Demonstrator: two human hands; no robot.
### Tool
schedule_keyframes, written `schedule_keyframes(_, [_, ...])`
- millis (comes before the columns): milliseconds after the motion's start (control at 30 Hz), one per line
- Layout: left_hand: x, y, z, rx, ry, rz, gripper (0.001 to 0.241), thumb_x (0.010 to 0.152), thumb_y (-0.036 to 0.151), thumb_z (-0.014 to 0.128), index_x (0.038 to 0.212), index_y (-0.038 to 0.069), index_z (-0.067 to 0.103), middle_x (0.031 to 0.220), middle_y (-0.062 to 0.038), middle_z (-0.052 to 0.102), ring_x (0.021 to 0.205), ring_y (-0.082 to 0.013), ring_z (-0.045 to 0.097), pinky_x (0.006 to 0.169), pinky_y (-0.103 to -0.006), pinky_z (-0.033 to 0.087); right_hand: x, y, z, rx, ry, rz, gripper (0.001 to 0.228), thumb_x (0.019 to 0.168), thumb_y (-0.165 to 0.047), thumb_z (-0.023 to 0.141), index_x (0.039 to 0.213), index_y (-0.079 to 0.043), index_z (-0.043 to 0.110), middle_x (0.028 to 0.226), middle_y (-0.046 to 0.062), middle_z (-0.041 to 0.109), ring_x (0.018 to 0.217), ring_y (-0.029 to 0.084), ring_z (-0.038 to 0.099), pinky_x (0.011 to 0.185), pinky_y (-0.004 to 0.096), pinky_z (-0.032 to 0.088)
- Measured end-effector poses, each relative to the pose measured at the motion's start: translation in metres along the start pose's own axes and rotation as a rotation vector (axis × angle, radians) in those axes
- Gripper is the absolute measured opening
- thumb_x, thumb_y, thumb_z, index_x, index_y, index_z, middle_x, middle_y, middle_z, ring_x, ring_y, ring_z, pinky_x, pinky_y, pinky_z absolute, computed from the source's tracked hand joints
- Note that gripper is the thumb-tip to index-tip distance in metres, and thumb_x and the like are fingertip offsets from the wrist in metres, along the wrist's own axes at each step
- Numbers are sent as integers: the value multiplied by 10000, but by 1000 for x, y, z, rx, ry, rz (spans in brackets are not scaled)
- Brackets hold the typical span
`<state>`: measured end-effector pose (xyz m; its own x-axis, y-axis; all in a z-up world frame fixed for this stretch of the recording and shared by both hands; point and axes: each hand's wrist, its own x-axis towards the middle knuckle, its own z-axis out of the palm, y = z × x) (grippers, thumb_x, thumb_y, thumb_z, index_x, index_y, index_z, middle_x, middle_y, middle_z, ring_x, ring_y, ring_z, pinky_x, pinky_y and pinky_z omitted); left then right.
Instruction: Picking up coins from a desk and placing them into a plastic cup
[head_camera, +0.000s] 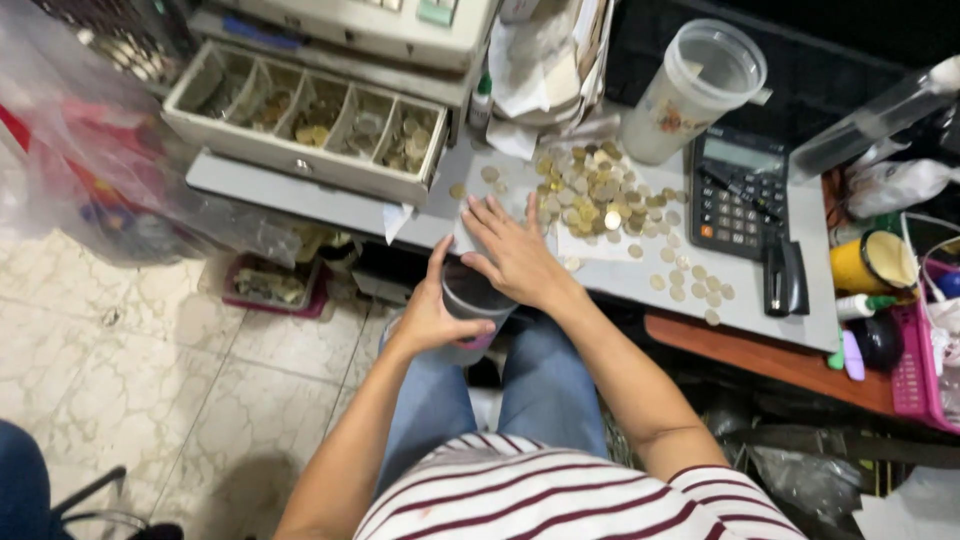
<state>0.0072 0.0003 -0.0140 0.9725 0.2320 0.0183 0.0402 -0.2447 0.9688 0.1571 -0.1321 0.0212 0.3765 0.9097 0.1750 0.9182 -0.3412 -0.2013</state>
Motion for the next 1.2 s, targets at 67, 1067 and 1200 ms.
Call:
schedule_keyframes(67, [1,1,0,-4,5,-8,1445,512,310,1004,1624,203,87,1390,-306,570,1271,-509,559,1058,-603,473,-11,3,-4,63,32,-15,691,1034,-579,485,1548,-120,422,1618,153,395,1515,337,329,1140,764,-48])
schedule_keyframes(1067, [-6,3,0,17,11,92,1413,554,338,1014,1615,247,85,1327,-276,632,1240,-514,594,1061,-621,460,-37,-17,-10,47,210,27,681,990,-714,538,1425,-194,601,1558,70,499,1539,335,235,1116,740,-170])
schedule_keyframes(1200, [-7,6,-3,36,-9,58,1419,542,342,1006,1617,252,84,1356,-275,612,1262,-509,576,1082,-621,441,-37,-24,-18,-38,200,52,716,997,-725,517,1416,-152,616,1441,99,599,1482,380,370,1101,776,-159])
